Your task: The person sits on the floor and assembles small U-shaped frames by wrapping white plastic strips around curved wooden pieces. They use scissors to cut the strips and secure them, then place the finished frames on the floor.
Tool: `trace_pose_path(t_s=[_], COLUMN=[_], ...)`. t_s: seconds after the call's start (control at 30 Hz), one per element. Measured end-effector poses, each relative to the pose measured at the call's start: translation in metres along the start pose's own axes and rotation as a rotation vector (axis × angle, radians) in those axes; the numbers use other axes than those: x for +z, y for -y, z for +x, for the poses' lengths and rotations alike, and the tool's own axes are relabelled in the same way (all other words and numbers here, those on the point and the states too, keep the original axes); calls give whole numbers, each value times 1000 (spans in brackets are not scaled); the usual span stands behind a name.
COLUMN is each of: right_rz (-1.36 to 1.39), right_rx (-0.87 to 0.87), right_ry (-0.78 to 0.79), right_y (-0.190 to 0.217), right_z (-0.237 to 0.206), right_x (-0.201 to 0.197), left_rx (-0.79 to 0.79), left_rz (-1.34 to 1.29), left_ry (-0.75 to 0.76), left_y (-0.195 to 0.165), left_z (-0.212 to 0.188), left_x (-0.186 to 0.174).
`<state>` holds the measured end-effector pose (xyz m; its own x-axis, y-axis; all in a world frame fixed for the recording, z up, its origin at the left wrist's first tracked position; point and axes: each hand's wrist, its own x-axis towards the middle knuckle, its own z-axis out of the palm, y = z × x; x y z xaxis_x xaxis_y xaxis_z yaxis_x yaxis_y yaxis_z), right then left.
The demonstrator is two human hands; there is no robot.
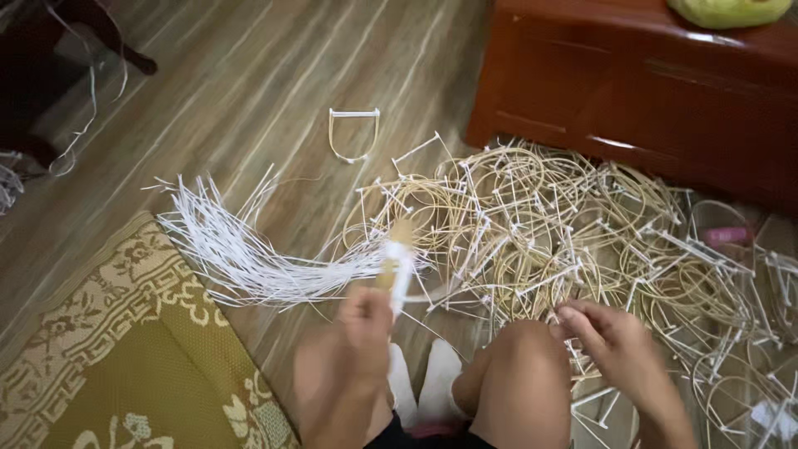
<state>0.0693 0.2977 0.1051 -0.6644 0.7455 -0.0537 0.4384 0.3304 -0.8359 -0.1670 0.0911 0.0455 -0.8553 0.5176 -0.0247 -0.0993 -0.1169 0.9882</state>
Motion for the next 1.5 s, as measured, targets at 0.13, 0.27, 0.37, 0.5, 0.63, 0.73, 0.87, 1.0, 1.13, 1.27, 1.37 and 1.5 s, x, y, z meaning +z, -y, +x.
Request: trace_pose_path(t_s=[0.13,0.27,0.37,0.5,0.63,0.73,0.87,1.0,1.13,1.27,1.37,1.5], right_rz=[59,56,312,-186,219,179,21,-391,-442,-363,-153,-139], right_rx=[-505,-375,-281,-1156,-1066,-1126,-947,-500,-736,-848,-858,-881], right_ry=[112,346,485,48,167,118,86,201,-174,-37,89,114], right_y=[27,33,35,46,52,57,80,105,123,124,107,65], right_z=[-7,-9,5,54,76,78,65,11,-24,-22,-18,-5], right_x=[36,59,62,88,112,110,95,57,34,45,42,46], left_rx=[29,-4,-151,-356,-530,-500,-150,199,282,718,258,-244], left_rz=[-26,-86,-1,-182,-175,-307,-125,135,337,406,47,-253], left_ry=[289,323,347,735,853,905,814,644,557,526,579,476], left_y=[11,0,-23,-38,-32,-31,-35,-36,-27,-12,-5,-4], left_z=[-38,-42,-42,-51,-37,-33,-37,-31,-31,-39,-28,-18], left_x=[39,36,11,8,20,17,10,9,19,38,37,17])
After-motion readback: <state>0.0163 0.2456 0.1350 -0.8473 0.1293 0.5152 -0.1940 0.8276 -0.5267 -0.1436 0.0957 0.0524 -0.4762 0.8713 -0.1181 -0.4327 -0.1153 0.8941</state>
